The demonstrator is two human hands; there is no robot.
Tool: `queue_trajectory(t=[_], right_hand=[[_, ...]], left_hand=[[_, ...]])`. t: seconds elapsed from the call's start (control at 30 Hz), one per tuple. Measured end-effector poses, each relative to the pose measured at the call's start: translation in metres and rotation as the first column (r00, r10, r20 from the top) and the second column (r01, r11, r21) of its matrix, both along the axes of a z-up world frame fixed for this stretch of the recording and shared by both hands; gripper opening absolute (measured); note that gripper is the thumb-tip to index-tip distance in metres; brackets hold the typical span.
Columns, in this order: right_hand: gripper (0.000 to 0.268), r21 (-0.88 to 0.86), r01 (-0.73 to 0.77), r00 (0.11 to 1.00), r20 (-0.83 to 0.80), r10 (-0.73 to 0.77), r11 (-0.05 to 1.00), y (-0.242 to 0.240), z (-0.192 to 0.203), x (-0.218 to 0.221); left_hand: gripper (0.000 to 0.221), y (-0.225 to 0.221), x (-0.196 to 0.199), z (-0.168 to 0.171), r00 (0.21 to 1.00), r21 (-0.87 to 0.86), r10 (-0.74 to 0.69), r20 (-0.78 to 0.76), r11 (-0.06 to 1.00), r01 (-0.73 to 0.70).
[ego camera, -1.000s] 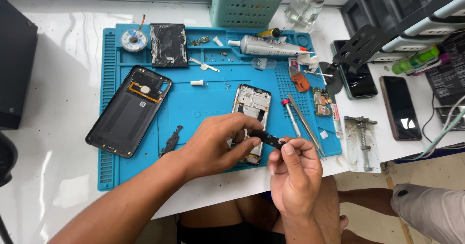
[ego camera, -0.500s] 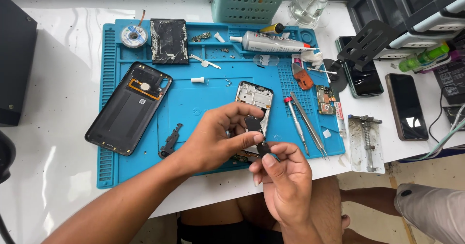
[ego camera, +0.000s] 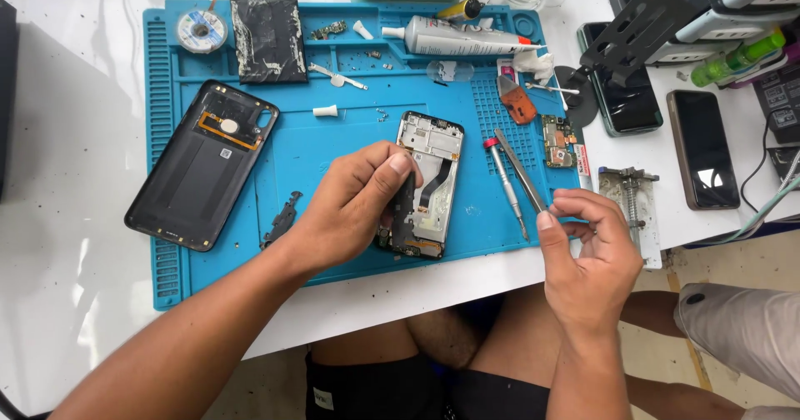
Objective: Cleaning a phone component with a toothbrush and reassembling the internal frame of a mobile device.
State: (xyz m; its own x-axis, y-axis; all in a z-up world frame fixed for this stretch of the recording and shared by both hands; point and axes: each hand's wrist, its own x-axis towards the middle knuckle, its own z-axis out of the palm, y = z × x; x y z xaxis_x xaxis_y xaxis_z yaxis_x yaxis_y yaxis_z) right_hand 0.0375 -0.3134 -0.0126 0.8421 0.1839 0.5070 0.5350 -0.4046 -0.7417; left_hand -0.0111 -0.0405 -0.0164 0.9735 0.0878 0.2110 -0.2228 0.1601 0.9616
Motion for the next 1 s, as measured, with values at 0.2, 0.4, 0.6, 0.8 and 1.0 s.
queue_trajectory(t=[0.2,0.4,0.6,0.8,1.0], right_hand=[[0.017,-0.119,-0.033,0.999,-0.006,0.033,0.992,0.014,0.018,0.010],[0.018,-0.215,-0.126,0.991,0.017,0.133,0.968,0.038,0.043,0.021],[0.021,-0.262,-0.128,0.992,-0.024,0.127,0.956,0.040,0.044,0.027],[0.019,-0.324,-0.171,0.983,0.009,0.184,0.930,0.046,0.062,0.049],[0.036,-0.494,-0.267,0.849,0.286,0.444,0.828,0.115,0.103,0.123]], left_hand=[[0.039,-0.003,-0.001,0.004,1.000,-0.098,-0.005,-0.015,0.995,0.003],[0.026,-0.001,0.002,0.002,0.999,-0.143,-0.022,-0.046,0.990,0.015],[0.032,0.002,0.003,0.000,0.992,-0.177,-0.105,-0.073,0.980,0.091],[0.040,0.002,0.004,-0.006,0.986,-0.124,-0.151,-0.075,0.982,0.141],[0.016,0.003,0.000,-0.004,0.952,-0.275,-0.242,-0.187,0.943,0.186]])
